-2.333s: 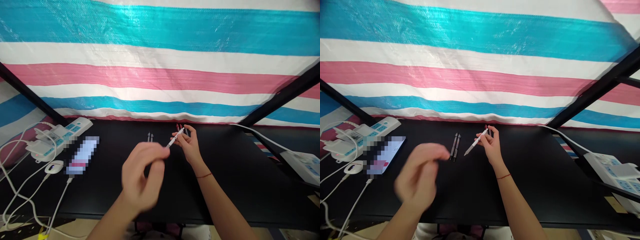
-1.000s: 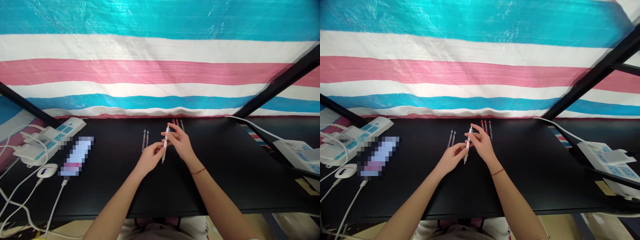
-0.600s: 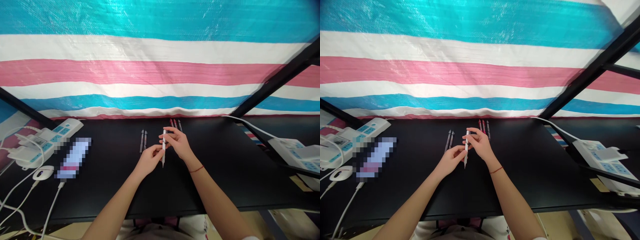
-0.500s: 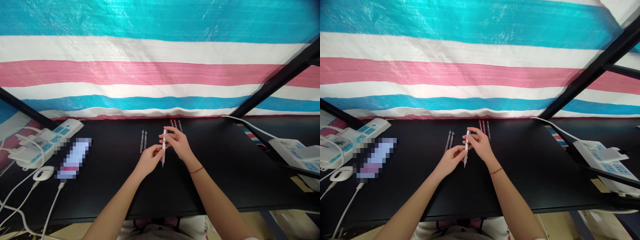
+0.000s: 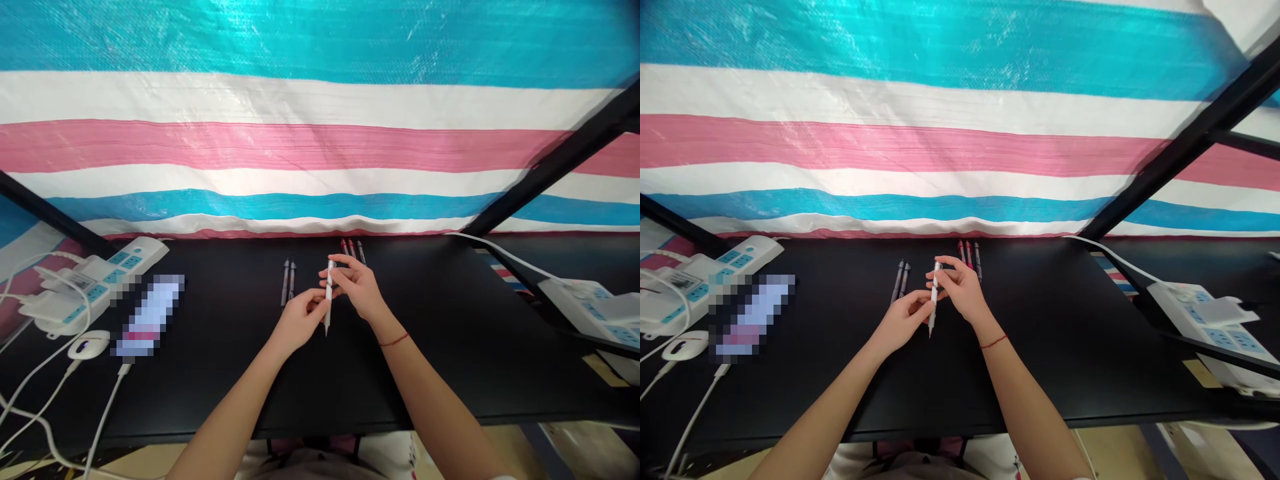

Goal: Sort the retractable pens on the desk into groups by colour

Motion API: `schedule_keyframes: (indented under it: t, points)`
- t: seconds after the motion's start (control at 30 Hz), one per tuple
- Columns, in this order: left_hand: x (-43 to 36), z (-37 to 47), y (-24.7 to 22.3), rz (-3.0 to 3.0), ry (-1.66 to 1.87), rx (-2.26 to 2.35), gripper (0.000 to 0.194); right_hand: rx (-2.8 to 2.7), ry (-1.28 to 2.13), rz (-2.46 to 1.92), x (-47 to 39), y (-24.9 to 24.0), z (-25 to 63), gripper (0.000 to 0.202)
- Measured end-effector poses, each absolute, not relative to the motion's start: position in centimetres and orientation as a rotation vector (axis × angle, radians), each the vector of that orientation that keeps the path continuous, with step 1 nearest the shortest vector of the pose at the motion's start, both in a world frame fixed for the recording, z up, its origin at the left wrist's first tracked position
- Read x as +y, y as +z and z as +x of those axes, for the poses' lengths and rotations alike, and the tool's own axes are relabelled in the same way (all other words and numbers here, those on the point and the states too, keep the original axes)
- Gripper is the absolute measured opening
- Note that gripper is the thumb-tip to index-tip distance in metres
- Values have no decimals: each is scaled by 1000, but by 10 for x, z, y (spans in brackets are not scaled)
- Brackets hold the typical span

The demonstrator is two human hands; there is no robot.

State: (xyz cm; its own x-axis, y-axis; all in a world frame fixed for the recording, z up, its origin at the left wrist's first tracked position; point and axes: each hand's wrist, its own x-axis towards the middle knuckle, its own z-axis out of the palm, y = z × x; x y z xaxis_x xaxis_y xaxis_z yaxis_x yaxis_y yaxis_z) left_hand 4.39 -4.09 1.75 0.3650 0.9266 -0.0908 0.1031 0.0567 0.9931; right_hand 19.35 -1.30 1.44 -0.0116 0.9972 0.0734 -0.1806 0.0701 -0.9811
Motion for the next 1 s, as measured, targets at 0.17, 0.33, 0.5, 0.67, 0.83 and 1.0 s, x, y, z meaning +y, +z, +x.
schedule_keyframes:
  t: [0.17, 0.33, 0.5, 0.67, 0.83, 1.0]
  points:
    - [-40, 44, 18, 1379, 834, 1037, 24, -1093, 1264, -1038, -12, 13, 193, 51]
    - [-40, 45, 16, 1367, 834, 1026, 25, -1127, 1266, -1027, -12, 12, 193, 45]
    - [-40, 45, 15, 1361, 835, 1036, 25, -1106, 1281, -1034, -11, 10, 193, 49]
    - [-41, 46, 12, 1357, 851, 1022, 24, -1126, 1247, -1020, -11, 10, 190, 48]
    - [-38, 44, 14, 1336, 1016, 1119, 25, -1216, 1269, -1030, -13, 11, 188, 50]
    - [-36, 37, 19, 1492, 1143, 1252, 22, -1502, 1234, -1050, -18, 10, 181, 26]
